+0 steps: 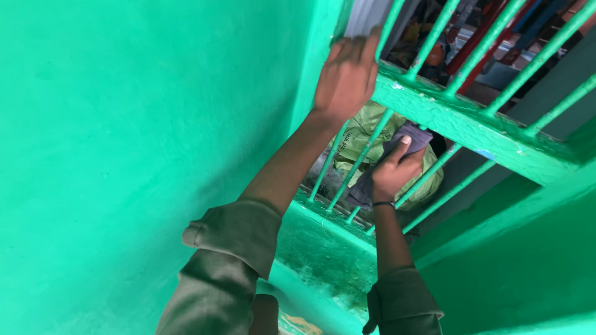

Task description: The person wipes the green metal bars of a window or opening using a dark cloth, cleaning multiple sections by moving the cloth up and down the bars.

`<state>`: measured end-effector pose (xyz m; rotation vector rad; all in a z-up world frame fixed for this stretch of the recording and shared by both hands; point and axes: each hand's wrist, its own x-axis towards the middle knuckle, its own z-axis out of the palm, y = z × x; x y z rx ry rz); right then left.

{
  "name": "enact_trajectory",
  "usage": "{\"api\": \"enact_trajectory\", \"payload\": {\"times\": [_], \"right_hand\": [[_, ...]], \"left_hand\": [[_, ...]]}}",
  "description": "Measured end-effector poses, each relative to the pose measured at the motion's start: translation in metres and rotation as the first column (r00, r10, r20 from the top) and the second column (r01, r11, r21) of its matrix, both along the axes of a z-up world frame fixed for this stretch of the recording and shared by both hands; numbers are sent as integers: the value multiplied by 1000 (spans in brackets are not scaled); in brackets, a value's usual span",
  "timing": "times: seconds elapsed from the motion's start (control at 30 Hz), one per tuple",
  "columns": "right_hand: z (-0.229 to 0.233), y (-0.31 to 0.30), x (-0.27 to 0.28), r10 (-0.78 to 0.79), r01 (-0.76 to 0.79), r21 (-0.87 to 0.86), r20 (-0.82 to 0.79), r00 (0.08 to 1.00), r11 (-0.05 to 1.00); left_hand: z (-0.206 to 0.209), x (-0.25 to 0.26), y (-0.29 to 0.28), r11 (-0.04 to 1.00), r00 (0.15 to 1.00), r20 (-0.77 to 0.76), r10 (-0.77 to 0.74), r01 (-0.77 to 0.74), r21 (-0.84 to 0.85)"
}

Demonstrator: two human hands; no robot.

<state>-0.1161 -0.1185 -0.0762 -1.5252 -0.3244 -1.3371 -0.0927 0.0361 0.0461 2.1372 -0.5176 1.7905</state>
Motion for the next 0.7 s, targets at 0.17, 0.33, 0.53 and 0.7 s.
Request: {"api": "enact_trajectory", "payload": {"times": [0.17,0.33,0.53,0.7], "right_hand": [[-3,-1,-1,0,0,-30,13,1000,1000],[-10,-3,9,36,-36,12,-30,999,999],[-8,9,14,-38,38,10,-1,999,999],[-12,4,16,-29,33,-72,58,998,997]], "left_hand": [[-12,1,10,999,994,105,-28,25,33],[-3,23,15,998,994,106,-39,33,59],[31,98,-12,917,964,-169,-205,128,-378],[39,139,-8,962,934,-306,-184,107,-251]]}}
